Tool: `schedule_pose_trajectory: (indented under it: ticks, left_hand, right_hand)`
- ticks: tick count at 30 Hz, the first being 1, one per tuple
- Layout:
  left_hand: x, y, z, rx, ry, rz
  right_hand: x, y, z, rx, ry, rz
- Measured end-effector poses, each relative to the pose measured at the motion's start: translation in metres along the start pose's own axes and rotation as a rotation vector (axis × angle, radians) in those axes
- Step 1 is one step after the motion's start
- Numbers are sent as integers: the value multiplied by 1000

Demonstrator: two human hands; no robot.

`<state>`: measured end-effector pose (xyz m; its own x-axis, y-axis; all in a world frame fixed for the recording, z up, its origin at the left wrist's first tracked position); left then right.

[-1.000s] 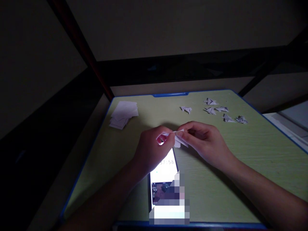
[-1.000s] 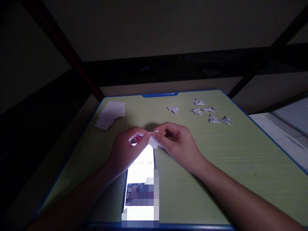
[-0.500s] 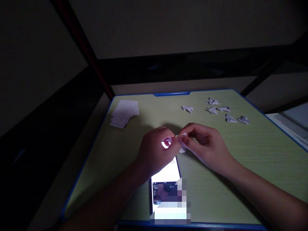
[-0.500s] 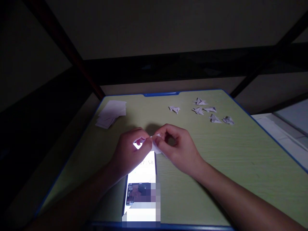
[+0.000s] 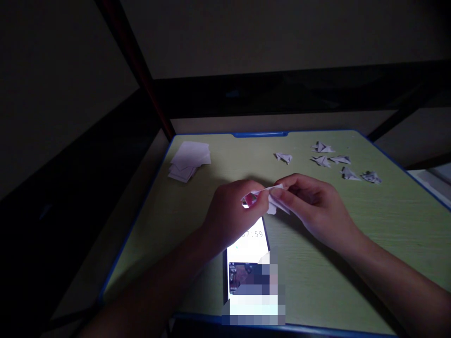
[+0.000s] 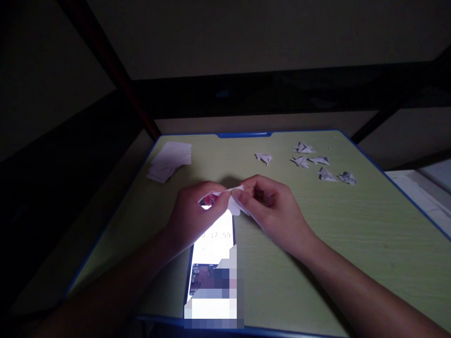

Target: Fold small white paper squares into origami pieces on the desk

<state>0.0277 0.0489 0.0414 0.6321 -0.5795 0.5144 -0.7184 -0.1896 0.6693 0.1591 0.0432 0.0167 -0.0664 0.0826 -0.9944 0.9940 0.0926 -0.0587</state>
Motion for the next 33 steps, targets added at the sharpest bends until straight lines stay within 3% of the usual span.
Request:
schedule_pose_trajectory:
  ticks: [7,11,16,19,33]
  left_hand:
    - [-27,9,-9,67,183,94]
    - [-36,13,-10,109,240,104]
    - [-40,14,-12,98,245,99]
    - [-38,15,-13,90,225,81]
    - [-32,13,-13,57,167,12]
  right_hand:
    - [-9,4,-6,-15,81,66]
    - [0,-12,3,-208,9,303]
    - [3,-40,26,-484,128,633]
    - [9,-48,35,-578,137,726]
    - [14,-55,39,-654,100,798]
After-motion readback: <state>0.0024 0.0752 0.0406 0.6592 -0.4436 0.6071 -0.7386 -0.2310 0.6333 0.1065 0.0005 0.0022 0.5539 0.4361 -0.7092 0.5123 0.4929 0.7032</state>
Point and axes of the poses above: each hand's wrist, its own z-axis away from the middle knuckle, its own y-axis out of the back of the hand, x = y × z, the point moved 8 cm from there along -z, towards the middle knuckle, and after that the axes turned 15 degrees about -z, right-handed, at the moved point
